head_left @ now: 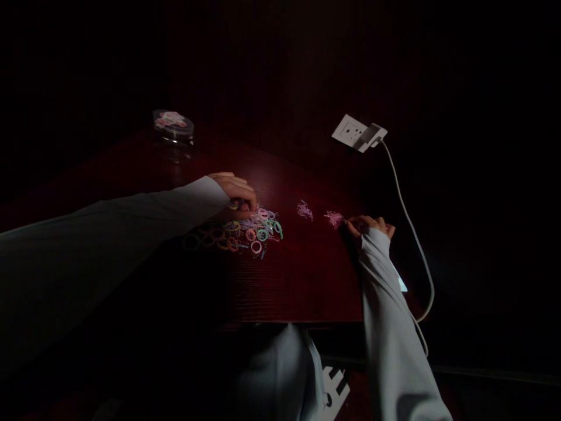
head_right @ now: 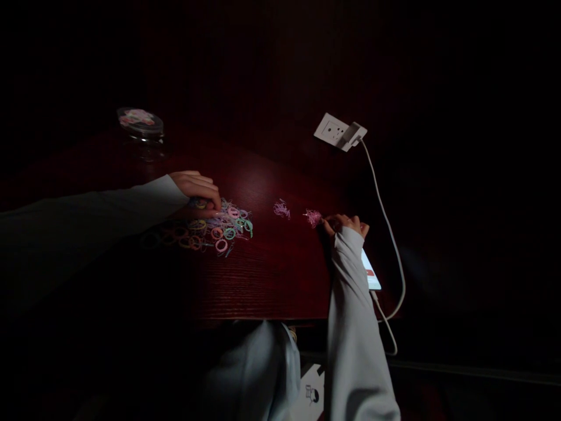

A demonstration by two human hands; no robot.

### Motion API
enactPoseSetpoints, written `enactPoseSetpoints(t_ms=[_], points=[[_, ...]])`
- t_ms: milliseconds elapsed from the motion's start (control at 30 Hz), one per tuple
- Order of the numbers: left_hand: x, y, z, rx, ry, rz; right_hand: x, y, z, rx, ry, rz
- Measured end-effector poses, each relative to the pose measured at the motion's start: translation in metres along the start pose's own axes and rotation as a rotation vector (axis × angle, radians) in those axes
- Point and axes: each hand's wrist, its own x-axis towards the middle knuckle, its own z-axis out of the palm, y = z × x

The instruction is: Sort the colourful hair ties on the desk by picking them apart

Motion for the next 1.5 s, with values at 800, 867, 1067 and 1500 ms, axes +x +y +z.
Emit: enactPoseSetpoints(t_ms=[800,867,1067,1500], points=[[0.008,-0.018,0.007,-0.164,0.323,-0.386,-0.023,-0.161,0.023,0.687,-0.071,-0.548],[0.011,-0.021,0.014,-0.326,0.296,-0.403,-0.02,-0.181,0.035,0.935,-0.111,-0.452],[0.013,-0.027,0.026,-0.65,0.338,-0.565,-0.01,-0.232,0.069,1.309,-0.252,-0.132],[0.019,-0.028,0.011,-0.743,0.548,-0.615,0.0,-0.198,0.028,1.167,-0.17,-0.228]])
